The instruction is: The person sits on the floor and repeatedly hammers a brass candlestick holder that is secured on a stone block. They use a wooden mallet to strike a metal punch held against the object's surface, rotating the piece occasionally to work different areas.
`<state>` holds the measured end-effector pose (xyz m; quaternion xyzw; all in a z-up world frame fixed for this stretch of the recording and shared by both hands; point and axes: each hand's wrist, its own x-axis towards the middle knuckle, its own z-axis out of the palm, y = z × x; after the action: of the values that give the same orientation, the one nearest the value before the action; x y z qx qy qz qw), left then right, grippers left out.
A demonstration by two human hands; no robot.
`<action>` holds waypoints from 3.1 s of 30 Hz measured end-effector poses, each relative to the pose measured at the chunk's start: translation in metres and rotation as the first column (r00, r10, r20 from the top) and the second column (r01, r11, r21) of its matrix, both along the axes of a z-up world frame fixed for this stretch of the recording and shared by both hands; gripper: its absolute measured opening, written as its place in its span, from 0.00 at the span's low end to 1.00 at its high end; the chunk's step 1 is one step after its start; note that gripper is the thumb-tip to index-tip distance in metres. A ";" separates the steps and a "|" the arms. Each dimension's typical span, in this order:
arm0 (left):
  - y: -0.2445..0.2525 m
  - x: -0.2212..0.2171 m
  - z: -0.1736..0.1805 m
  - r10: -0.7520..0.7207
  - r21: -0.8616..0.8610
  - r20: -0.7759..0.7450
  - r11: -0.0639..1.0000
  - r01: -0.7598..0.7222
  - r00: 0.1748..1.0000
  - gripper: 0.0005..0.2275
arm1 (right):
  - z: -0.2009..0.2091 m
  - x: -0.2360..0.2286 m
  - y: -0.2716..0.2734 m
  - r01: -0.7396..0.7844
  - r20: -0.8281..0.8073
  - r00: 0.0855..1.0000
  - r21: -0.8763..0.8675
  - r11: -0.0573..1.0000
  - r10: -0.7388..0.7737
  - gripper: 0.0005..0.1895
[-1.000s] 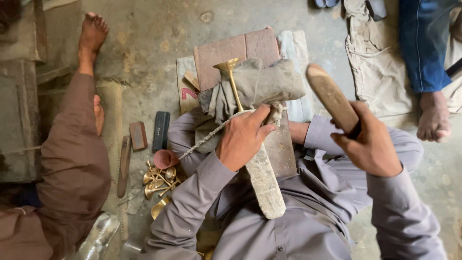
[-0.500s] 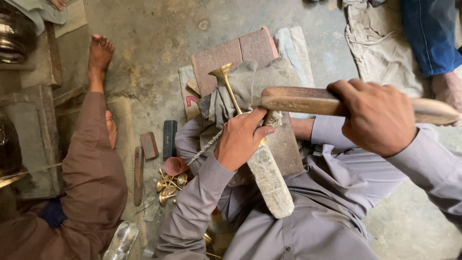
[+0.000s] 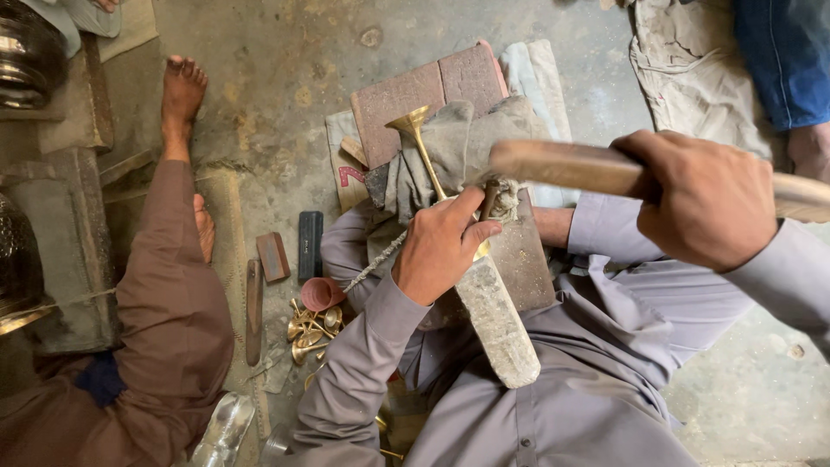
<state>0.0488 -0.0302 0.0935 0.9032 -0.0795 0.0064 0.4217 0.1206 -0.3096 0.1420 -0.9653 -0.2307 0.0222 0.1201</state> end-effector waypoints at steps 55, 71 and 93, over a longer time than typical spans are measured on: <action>0.015 -0.014 -0.008 -0.058 -0.145 0.178 0.986 0.085 0.982 0.16 | 0.025 -0.011 0.021 0.002 0.026 1.000 -0.212 0.977 0.004 0.22; 0.021 -0.014 -0.008 -0.038 -0.174 0.203 0.982 0.074 0.978 0.16 | 0.034 -0.021 0.032 0.008 -0.010 1.000 -0.237 0.972 -0.011 0.18; 0.029 -0.019 -0.004 -0.061 -0.220 0.116 0.972 0.086 0.991 0.13 | 0.059 -0.043 0.045 0.028 0.029 0.999 -0.528 0.849 -0.015 0.10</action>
<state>0.0295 -0.0012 0.0893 0.8445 -0.1345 0.0490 0.5160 0.0781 -0.2642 0.2010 -0.9638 -0.2065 0.0717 -0.1523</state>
